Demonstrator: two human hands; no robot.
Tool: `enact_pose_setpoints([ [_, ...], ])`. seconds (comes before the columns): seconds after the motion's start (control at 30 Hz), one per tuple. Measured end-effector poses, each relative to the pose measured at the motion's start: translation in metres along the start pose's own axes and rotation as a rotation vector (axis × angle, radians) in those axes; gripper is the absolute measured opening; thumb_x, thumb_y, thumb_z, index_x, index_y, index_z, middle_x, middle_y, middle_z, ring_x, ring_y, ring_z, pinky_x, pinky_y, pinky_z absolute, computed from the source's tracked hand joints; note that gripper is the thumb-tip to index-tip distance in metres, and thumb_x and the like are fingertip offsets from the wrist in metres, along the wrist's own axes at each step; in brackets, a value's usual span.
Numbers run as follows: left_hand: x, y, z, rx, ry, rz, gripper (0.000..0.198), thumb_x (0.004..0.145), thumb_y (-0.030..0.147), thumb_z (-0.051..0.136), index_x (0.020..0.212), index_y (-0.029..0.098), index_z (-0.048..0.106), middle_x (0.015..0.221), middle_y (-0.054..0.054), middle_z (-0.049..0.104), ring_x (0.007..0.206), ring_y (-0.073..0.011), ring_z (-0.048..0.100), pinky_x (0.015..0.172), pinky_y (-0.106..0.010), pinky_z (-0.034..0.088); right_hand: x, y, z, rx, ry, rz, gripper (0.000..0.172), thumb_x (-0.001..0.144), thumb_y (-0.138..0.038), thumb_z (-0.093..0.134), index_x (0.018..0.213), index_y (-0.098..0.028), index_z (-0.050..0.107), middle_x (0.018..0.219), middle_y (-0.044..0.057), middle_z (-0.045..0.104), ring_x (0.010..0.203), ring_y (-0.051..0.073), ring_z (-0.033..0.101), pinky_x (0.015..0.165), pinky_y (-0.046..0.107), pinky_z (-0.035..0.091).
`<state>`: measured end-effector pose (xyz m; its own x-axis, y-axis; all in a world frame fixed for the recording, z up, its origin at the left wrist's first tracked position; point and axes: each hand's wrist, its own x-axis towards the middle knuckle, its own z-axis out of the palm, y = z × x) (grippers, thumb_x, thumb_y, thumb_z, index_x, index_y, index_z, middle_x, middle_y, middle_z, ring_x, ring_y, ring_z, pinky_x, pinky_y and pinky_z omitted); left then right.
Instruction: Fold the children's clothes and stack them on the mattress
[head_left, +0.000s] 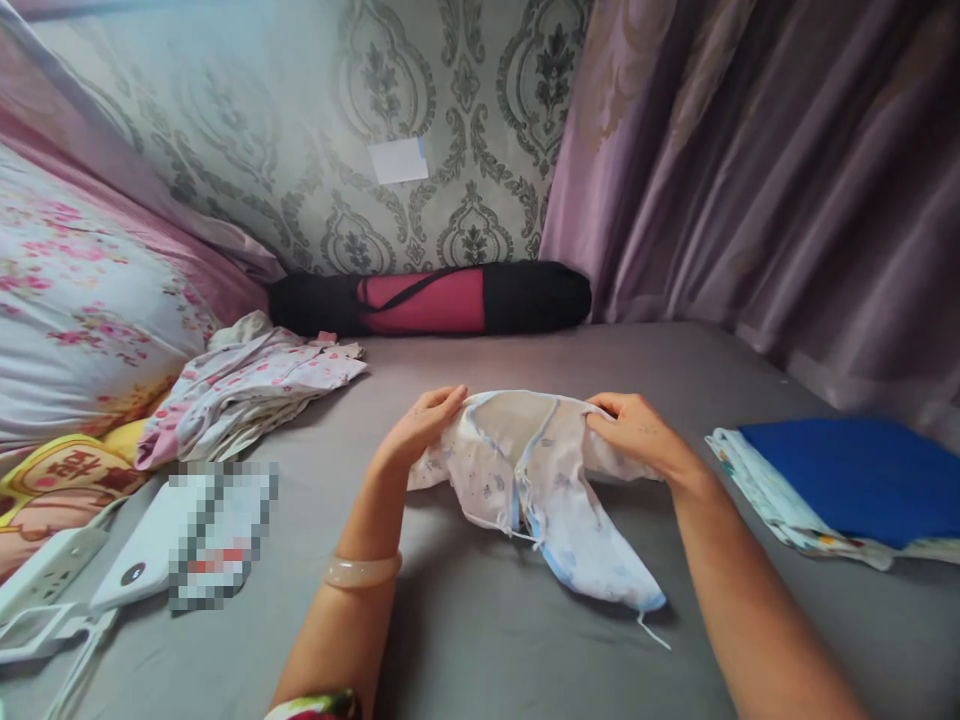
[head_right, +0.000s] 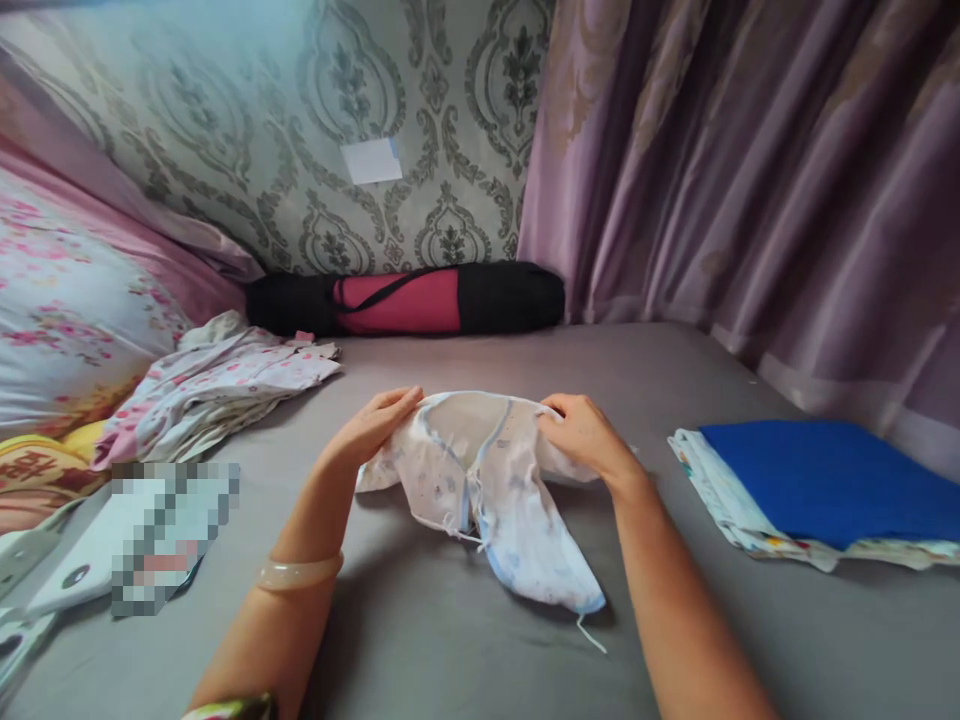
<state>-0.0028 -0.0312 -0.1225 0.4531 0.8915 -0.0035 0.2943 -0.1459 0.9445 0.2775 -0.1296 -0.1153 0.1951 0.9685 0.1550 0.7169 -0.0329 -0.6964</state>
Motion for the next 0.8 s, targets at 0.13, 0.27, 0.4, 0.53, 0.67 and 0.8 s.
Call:
enact_pose_setpoints([
  [0.13, -0.001, 0.001, -0.006, -0.055, -0.026, -0.020, 0.044, 0.089, 0.059, 0.046, 0.107, 0.023, 0.062, 0.074, 0.002, 0.054, 0.060, -0.0106, 0.047, 0.051, -0.021, 0.037, 0.008, 0.010, 0.013, 0.000, -0.010, 0.001, 0.034, 0.078, -0.029, 0.055, 0.105, -0.018, 0.071, 0.083, 0.003, 0.074, 0.078, 0.020, 0.067, 0.073, 0.030, 0.049],
  [0.27, -0.003, 0.002, -0.011, -0.161, -0.157, 0.026, 0.038, 0.079, 0.045, 0.067, 0.110, 0.023, 0.061, 0.082, 0.001, 0.058, 0.068, -0.0109, 0.052, 0.058, -0.021, 0.042, 0.009, 0.011, 0.015, 0.144, -0.026, -0.010, 0.034, 0.080, -0.046, 0.061, 0.095, -0.019, 0.075, 0.098, 0.006, 0.075, 0.093, 0.024, 0.068, 0.087, 0.037, 0.049],
  [0.4, -0.002, 0.000, -0.012, -0.194, -0.199, 0.082, 0.038, 0.071, 0.036, 0.075, 0.104, 0.022, 0.063, 0.095, -0.001, 0.062, 0.078, -0.0126, 0.056, 0.066, -0.022, 0.045, 0.007, 0.013, 0.009, 0.193, -0.009, -0.004, 0.036, 0.079, -0.052, 0.064, 0.092, -0.021, 0.077, 0.092, 0.005, 0.076, 0.087, 0.025, 0.069, 0.081, 0.038, 0.053],
  [0.53, -0.001, -0.003, -0.009, -0.209, -0.176, 0.079, 0.035, 0.072, 0.037, 0.074, 0.101, 0.021, 0.063, 0.082, 0.001, 0.061, 0.068, -0.0109, 0.053, 0.060, -0.021, 0.042, 0.006, 0.013, 0.003, 0.185, -0.010, 0.008, 0.035, 0.078, -0.053, 0.066, 0.087, -0.021, 0.077, 0.087, 0.004, 0.076, 0.081, 0.023, 0.069, 0.074, 0.034, 0.054],
  [0.67, 0.001, -0.007, -0.005, -0.202, -0.119, 0.115, 0.031, 0.075, 0.041, 0.072, 0.097, 0.020, 0.064, 0.079, 0.002, 0.060, 0.064, -0.0095, 0.052, 0.057, -0.021, 0.039, 0.004, 0.007, -0.002, 0.180, -0.017, 0.018, 0.034, 0.077, -0.054, 0.067, 0.082, -0.021, 0.076, 0.081, 0.004, 0.075, 0.073, 0.021, 0.067, 0.065, 0.029, 0.052],
  [0.8, 0.001, -0.008, -0.003, -0.163, -0.066, 0.102, 0.030, 0.077, 0.045, 0.070, 0.093, 0.020, 0.065, 0.074, 0.002, 0.059, 0.059, -0.0089, 0.048, 0.052, -0.021, 0.034, 0.001, 0.000, -0.005, 0.156, -0.045, -0.003, 0.034, 0.076, -0.055, 0.068, 0.080, -0.021, 0.075, 0.078, 0.003, 0.073, 0.071, 0.019, 0.065, 0.063, 0.027, 0.050],
])
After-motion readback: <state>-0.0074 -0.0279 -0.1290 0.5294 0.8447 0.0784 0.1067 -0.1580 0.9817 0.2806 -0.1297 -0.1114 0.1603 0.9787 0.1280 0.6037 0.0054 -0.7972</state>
